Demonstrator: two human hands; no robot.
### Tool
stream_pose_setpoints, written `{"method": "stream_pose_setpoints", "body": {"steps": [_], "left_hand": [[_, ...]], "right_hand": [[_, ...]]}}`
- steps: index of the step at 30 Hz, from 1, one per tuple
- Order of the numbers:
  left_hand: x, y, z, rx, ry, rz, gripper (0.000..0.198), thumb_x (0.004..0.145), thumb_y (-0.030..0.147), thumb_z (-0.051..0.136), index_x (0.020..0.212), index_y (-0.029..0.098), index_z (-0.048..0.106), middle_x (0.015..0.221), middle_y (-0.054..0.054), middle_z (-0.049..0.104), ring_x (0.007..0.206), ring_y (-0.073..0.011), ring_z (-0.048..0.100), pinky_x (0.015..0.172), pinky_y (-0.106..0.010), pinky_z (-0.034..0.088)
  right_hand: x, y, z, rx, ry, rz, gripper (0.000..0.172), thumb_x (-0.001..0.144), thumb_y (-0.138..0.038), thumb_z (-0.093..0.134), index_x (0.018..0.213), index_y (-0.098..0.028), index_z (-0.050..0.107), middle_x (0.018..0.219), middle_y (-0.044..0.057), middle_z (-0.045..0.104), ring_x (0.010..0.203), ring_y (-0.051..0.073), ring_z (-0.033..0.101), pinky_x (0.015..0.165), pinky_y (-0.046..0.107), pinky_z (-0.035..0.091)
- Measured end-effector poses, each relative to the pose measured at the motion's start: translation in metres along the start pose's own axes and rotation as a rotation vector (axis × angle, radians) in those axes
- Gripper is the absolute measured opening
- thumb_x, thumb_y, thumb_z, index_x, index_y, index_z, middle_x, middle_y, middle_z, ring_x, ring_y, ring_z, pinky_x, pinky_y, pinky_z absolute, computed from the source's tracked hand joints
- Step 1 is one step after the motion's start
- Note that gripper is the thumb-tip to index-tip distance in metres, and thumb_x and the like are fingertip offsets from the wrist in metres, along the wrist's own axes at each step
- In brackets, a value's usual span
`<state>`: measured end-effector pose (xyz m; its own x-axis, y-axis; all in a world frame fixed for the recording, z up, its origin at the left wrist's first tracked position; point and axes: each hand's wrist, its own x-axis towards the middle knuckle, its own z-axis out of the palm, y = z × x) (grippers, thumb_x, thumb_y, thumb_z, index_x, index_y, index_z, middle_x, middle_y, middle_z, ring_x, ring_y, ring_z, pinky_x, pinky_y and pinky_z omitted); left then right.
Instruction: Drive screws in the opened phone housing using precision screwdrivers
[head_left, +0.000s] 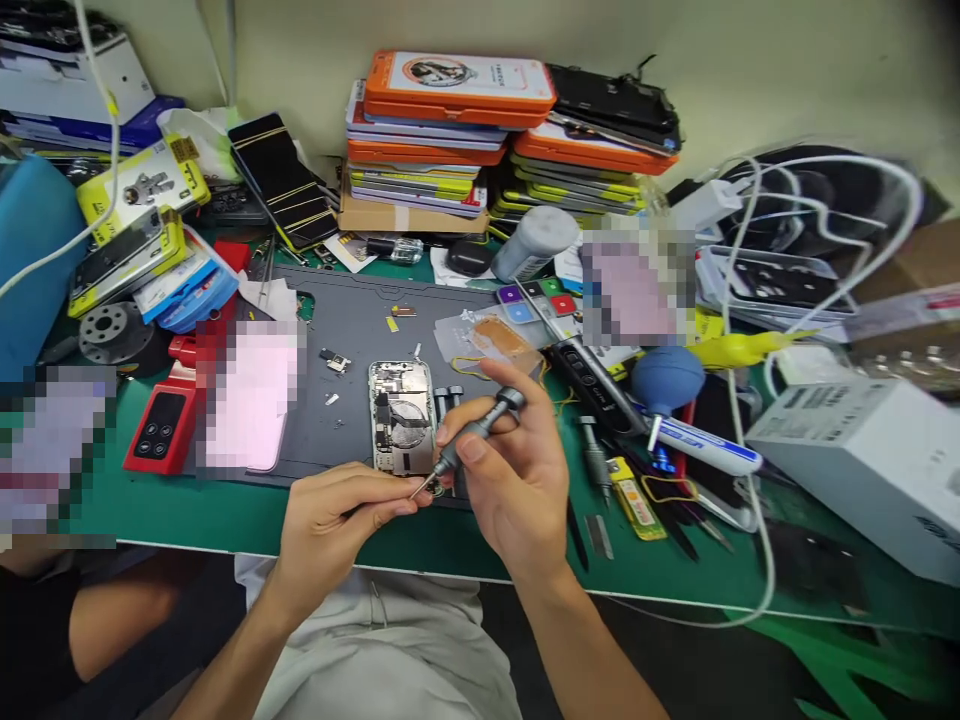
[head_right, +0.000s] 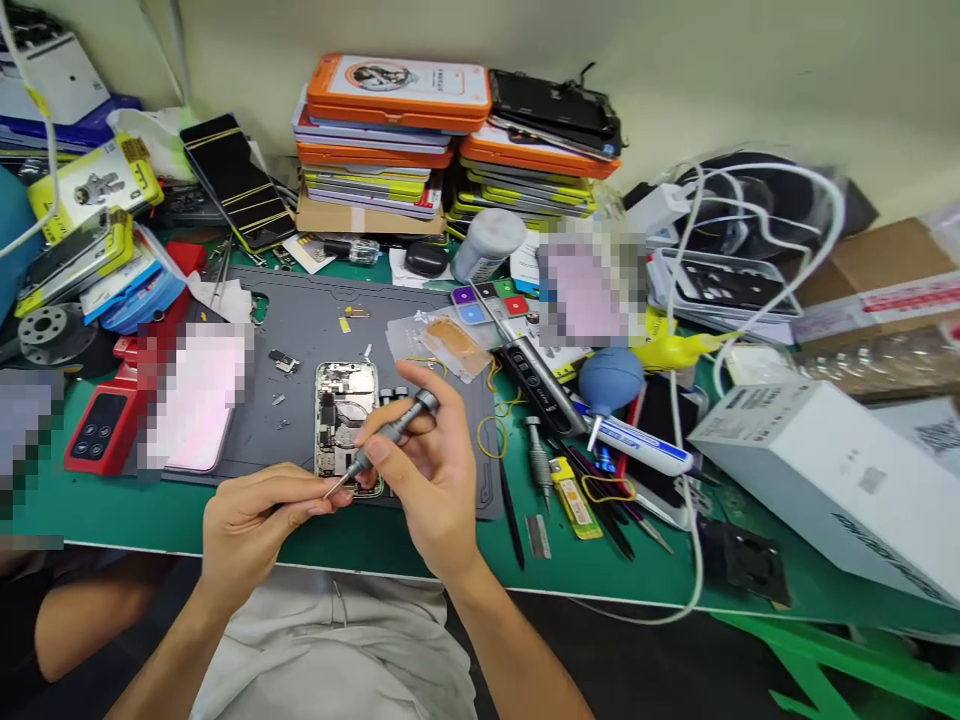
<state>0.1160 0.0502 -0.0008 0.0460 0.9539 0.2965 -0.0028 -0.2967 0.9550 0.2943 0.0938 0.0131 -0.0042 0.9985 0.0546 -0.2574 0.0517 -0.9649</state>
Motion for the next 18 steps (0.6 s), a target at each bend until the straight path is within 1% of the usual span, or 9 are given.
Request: {"method": "stream_pose_setpoints", "body": {"steps": [2,5,10,13,15,18], "left_hand": [[0.0004,-0.0006,-0.0004,0.019,-0.005,0.005,0.018,0.101,0.017,0.083,0.114,0.027,0.091,0.095,-0.003,0.09,0.08,-0.0175,0.085,0.076,-0.026,0.071],[0.0,-0.0014,-0.0003,0.033,-0.009,-0.004,0.016,0.102,0.019,0.082,0.113,0.027,0.091,0.093,-0.002,0.09,0.079,-0.0175,0.085,0.075,-0.026,0.071],[-0.0004,-0.0022,-0.0001,0.017,-0.013,-0.029,0.021,0.103,0.016,0.081,0.115,0.03,0.091,0.096,0.0,0.09,0.082,-0.0154,0.085,0.078,-0.023,0.071],[-0.0003,-0.002,0.0009,0.035,0.009,-0.039,0.023,0.1,0.017,0.084,0.117,0.032,0.091,0.095,0.001,0.09,0.082,-0.0138,0.084,0.08,-0.02,0.07],[-0.0006,-0.0014,0.002,0.029,0.027,-0.069,0.026,0.099,0.019,0.086,0.121,0.032,0.09,0.099,0.001,0.09,0.084,-0.0133,0.084,0.081,-0.019,0.07],[-0.0017,-0.001,0.003,-0.002,0.026,-0.108,0.028,0.101,0.022,0.085,0.126,0.033,0.088,0.106,0.001,0.09,0.088,-0.0134,0.086,0.085,-0.019,0.07]], "right_hand": [[0.001,-0.0004,-0.0004,0.029,-0.007,0.023,0.055,0.094,-0.044,0.086,0.141,-0.032,0.06,0.085,-0.003,0.074,0.06,0.014,0.063,0.048,0.024,0.058],[0.0011,-0.0011,-0.0004,0.076,-0.009,0.047,0.055,0.095,-0.042,0.087,0.141,-0.032,0.06,0.086,-0.003,0.074,0.062,0.013,0.063,0.051,0.023,0.059],[0.0008,-0.0012,-0.0008,0.123,-0.025,0.066,0.053,0.096,-0.038,0.087,0.142,-0.033,0.061,0.087,-0.003,0.075,0.064,0.012,0.064,0.054,0.022,0.061],[0.003,-0.0012,-0.0037,0.17,-0.044,0.113,0.053,0.096,-0.039,0.087,0.142,-0.034,0.062,0.088,-0.003,0.074,0.065,0.012,0.063,0.053,0.021,0.059],[0.0047,-0.0012,-0.0064,0.199,-0.02,0.146,0.052,0.096,-0.039,0.086,0.142,-0.033,0.062,0.089,-0.002,0.074,0.065,0.012,0.063,0.053,0.021,0.058],[0.0054,-0.0005,-0.0093,0.206,0.024,0.179,0.053,0.095,-0.038,0.085,0.143,-0.032,0.063,0.09,-0.001,0.073,0.065,0.013,0.064,0.053,0.022,0.058]]}}
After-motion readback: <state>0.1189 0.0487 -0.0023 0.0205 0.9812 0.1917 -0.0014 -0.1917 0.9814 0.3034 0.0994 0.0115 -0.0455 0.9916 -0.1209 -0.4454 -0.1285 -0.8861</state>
